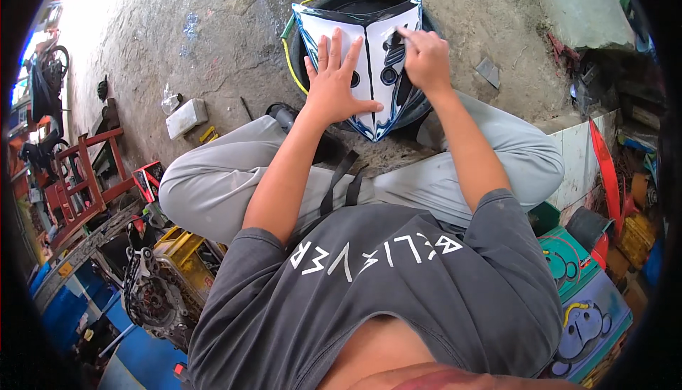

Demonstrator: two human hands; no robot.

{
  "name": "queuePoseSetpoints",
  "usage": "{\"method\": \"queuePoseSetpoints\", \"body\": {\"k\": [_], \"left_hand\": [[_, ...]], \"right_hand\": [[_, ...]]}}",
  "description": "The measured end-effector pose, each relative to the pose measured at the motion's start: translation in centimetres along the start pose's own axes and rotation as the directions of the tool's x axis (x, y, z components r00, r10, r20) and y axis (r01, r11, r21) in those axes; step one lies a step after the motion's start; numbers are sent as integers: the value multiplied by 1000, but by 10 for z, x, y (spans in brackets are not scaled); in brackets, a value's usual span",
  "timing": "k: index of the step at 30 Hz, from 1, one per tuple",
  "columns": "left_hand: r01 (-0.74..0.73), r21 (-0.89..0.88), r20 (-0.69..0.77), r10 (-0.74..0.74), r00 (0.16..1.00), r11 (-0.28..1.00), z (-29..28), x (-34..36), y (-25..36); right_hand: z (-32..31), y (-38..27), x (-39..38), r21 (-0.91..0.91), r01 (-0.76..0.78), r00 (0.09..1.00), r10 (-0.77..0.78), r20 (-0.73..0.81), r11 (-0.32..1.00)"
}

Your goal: The person sands the surface of a motorcycle fairing component by hand using a piece of sandpaper and water from a bucket, dipping the component and sandpaper into the water and then scrubbing the surface.

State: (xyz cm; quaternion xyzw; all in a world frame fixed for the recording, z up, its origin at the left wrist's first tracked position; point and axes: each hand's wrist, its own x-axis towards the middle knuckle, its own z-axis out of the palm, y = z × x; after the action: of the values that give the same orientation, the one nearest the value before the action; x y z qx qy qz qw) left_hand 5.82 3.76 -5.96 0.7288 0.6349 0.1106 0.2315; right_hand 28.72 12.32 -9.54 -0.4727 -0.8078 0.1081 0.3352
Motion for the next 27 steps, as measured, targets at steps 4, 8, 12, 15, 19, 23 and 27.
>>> {"method": "queuePoseSetpoints", "body": {"k": [4,8,12,15,19,23,27], "left_hand": [[8,6,-4,-8,1000,1000,1,-1,-4],[16,7,8,-16,1000,1000,0,-2,-3],[5,6,-2,-5,1000,1000,0,-1,0],[7,-3,0,-7,1000,1000,1,-1,-2],[14,0,2,-14,1000,1000,2,-2,-4],[9,-3,1,-9,1000,1000,0,0,-1],[15,-5,2,-15,1000,1000,1,-2,-4]], "right_hand": [[2,0,-2,-21,-156,988,155,-11,988],[6,-26,-6,16,-22,999,21,34,1000],[-1,4,2,27,-67,996,66,58,997],[5,11,-2,78,-162,987,163,-10,984],[8,-21,-10,22,-5,1000,5,24,1000],[1,-4,1,39,-121,992,121,-16,992],[8,-27,-12,101,-74,997,70,37,992]]}}
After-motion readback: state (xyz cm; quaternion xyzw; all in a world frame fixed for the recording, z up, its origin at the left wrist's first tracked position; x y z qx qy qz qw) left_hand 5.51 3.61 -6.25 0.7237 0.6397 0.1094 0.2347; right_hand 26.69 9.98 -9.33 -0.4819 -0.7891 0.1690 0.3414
